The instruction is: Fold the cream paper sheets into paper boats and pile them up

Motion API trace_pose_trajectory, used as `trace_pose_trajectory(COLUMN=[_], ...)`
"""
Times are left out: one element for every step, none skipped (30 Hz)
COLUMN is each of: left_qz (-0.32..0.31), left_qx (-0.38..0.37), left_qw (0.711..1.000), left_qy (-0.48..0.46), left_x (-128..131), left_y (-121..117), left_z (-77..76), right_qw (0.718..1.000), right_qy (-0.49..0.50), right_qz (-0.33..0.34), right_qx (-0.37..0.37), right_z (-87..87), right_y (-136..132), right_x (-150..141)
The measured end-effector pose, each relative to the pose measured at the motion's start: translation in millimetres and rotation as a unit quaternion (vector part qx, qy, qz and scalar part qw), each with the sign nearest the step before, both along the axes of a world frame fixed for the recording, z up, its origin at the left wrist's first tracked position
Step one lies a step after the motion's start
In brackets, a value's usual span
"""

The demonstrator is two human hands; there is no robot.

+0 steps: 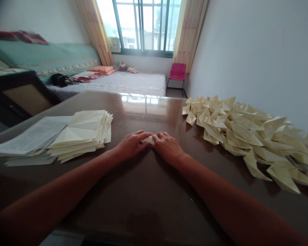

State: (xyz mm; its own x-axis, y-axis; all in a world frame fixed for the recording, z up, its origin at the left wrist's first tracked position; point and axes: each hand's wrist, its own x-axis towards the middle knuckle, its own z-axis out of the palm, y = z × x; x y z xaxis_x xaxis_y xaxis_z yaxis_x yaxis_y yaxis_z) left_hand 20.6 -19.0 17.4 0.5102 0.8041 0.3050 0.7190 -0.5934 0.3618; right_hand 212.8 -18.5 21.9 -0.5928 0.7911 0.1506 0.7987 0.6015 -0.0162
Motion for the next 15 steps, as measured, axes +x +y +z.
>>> trace_pose_trajectory(left_qz=[0.003,0.005,0.005,0.002,-0.003,-0.008,-0.012,-0.016,-0.018,-0.016,-0.012,-0.008,-0.005,-0.004,-0.006], left_qx=[-0.013,-0.026,-0.038,-0.049,-0.058,-0.064,-0.068,-0.071,-0.074,-0.076,-0.078,-0.081,-0.085,-0.090,-0.096], left_qw=[0.999,0.996,0.992,0.988,0.983,0.979,0.975,0.971,0.968,0.964,0.960,0.958,0.957,0.957,0.957], left_qy=[-0.043,-0.084,-0.120,-0.150,-0.174,-0.194,-0.210,-0.226,-0.241,-0.256,-0.268,-0.275,-0.278,-0.276,-0.273], left_x=[1,2,2,3,4,5,5,6,7,8,9,9,10,10,10], left_y=[2,3,5,6,7,7,7,7,6,6,5,5,5,5,5], left_z=[-1.4,-3.0,-4.6,-6.2,-7.7,-9.0,-10.1,-10.9,-11.4,-11.6,-11.5,-11.1,-10.5,-9.8,-9.1], right_qw=[0.999,0.997,0.994,0.989,0.984,0.978,0.970,0.961,0.952,0.943,0.937,0.932,0.930,0.928,0.926], right_qy=[0.033,0.068,0.102,0.133,0.163,0.195,0.226,0.256,0.281,0.301,0.315,0.323,0.328,0.331,0.334], right_qz=[0.003,0.005,0.006,0.007,0.008,0.009,0.010,0.011,0.010,0.007,0.003,-0.001,-0.004,-0.006,-0.006], right_qx=[-0.014,-0.029,-0.043,-0.056,-0.067,-0.079,-0.092,-0.107,-0.124,-0.139,-0.153,-0.163,-0.169,-0.172,-0.175], right_z=[-1.6,-3.5,-5.4,-7.5,-9.5,-11.4,-13.0,-14.3,-15.2,-15.7,-15.8,-15.6,-15.3,-14.9,-14.5], right_y=[2,5,7,9,11,12,13,14,15,15,15,15,15,15,15], right_x=[1,3,4,4,5,5,5,5,5,4,4,3,3,3,3])
